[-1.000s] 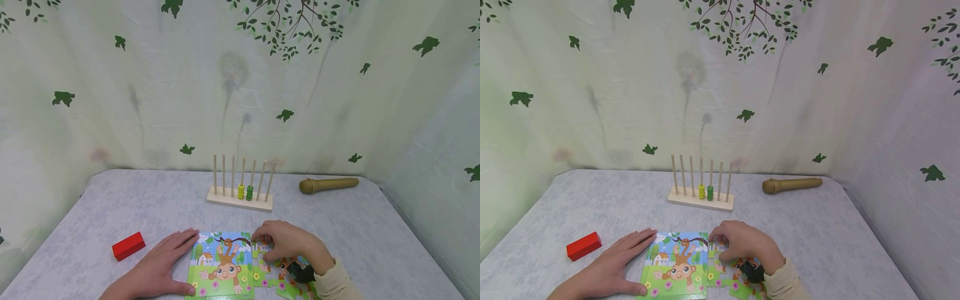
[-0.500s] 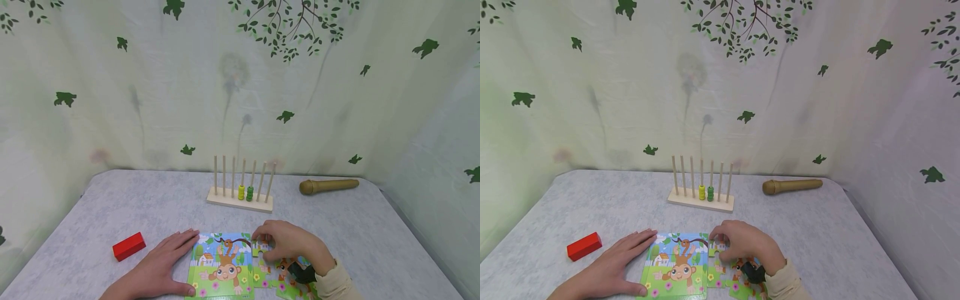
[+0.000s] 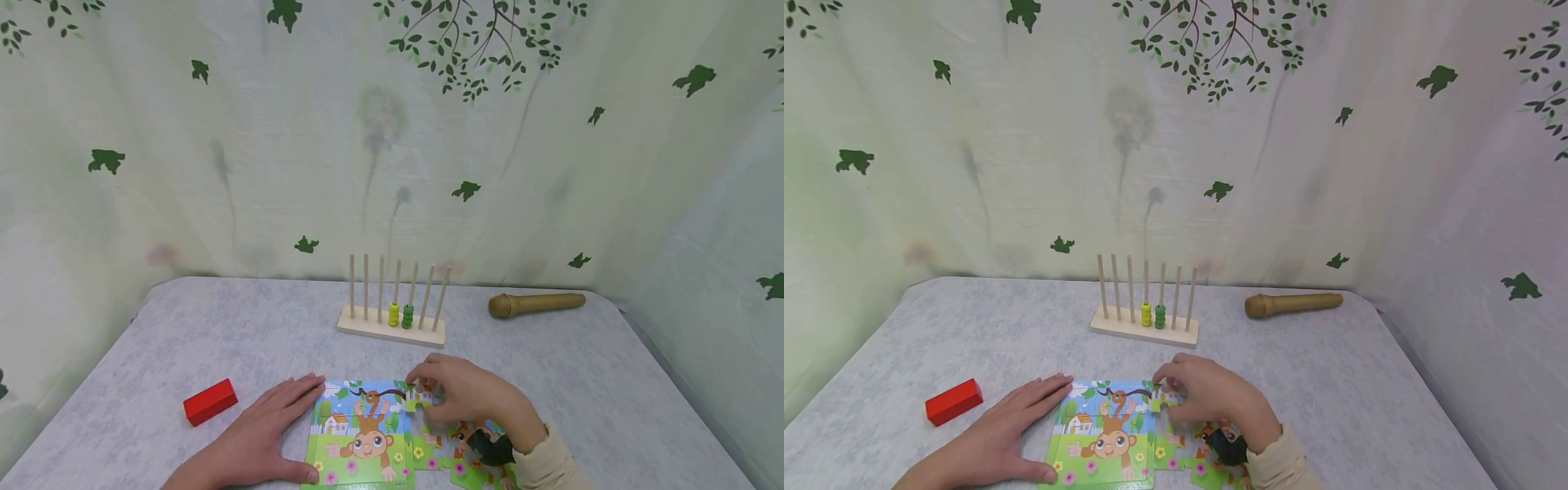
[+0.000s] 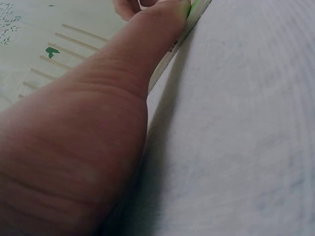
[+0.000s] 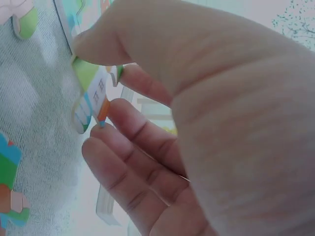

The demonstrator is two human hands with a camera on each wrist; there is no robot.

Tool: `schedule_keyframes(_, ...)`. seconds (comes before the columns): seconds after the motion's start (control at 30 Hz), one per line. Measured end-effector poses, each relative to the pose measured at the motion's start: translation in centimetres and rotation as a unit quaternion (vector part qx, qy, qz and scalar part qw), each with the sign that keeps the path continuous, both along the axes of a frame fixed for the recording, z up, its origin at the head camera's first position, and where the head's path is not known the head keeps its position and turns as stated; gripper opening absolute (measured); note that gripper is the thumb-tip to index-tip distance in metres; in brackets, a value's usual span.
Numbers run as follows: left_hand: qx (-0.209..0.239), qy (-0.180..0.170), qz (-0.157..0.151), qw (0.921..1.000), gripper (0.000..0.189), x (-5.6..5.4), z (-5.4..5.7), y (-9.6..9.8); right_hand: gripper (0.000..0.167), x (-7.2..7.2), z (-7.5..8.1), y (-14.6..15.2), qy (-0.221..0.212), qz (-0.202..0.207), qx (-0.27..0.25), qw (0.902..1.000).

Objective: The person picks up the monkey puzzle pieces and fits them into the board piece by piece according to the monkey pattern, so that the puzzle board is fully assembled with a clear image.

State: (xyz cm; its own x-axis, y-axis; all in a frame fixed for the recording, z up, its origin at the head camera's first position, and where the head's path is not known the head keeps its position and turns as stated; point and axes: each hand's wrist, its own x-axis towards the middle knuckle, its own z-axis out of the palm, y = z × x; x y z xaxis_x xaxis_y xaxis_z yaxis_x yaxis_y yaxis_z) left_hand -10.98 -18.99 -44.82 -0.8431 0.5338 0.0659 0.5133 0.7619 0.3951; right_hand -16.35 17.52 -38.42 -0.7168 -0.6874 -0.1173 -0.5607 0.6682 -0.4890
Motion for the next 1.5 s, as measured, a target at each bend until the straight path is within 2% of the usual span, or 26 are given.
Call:
schedule_keyframes(0.3,0.0,0.001,-0.003,1.0,0.115,-0.1,0.1,-0.1,0.045,0.4,0.1,-0.6,0.012,-0.012,-0.002,0.9999)
schedule_keyframes(0.53,0.004,-0.009,-0.002,1.0,0.115,-0.1,0.0,-0.1,0.045,0.6,0.4,-1.1,0.021,-0.009,-0.01,0.9997)
schedule_keyframes(0.67,0.005,-0.002,-0.005,1.0,0.115,-0.1,-0.2,-0.1,0.044,0.8,0.5,-1.3,0.03,-0.006,-0.008,0.9995)
schedule_keyframes(0.93,0.006,0.005,-0.003,1.0,0.115,-0.1,-0.1,0.0,0.038,0.8,1.2,-2.5,0.045,0.013,-0.007,0.9989)
schedule_keyframes(1.5,0.004,-0.029,0.005,0.9996,0.117,-0.2,0.3,0.3,0.039,0.9,2.0,-4.9,0.071,0.05,-0.005,0.9962)
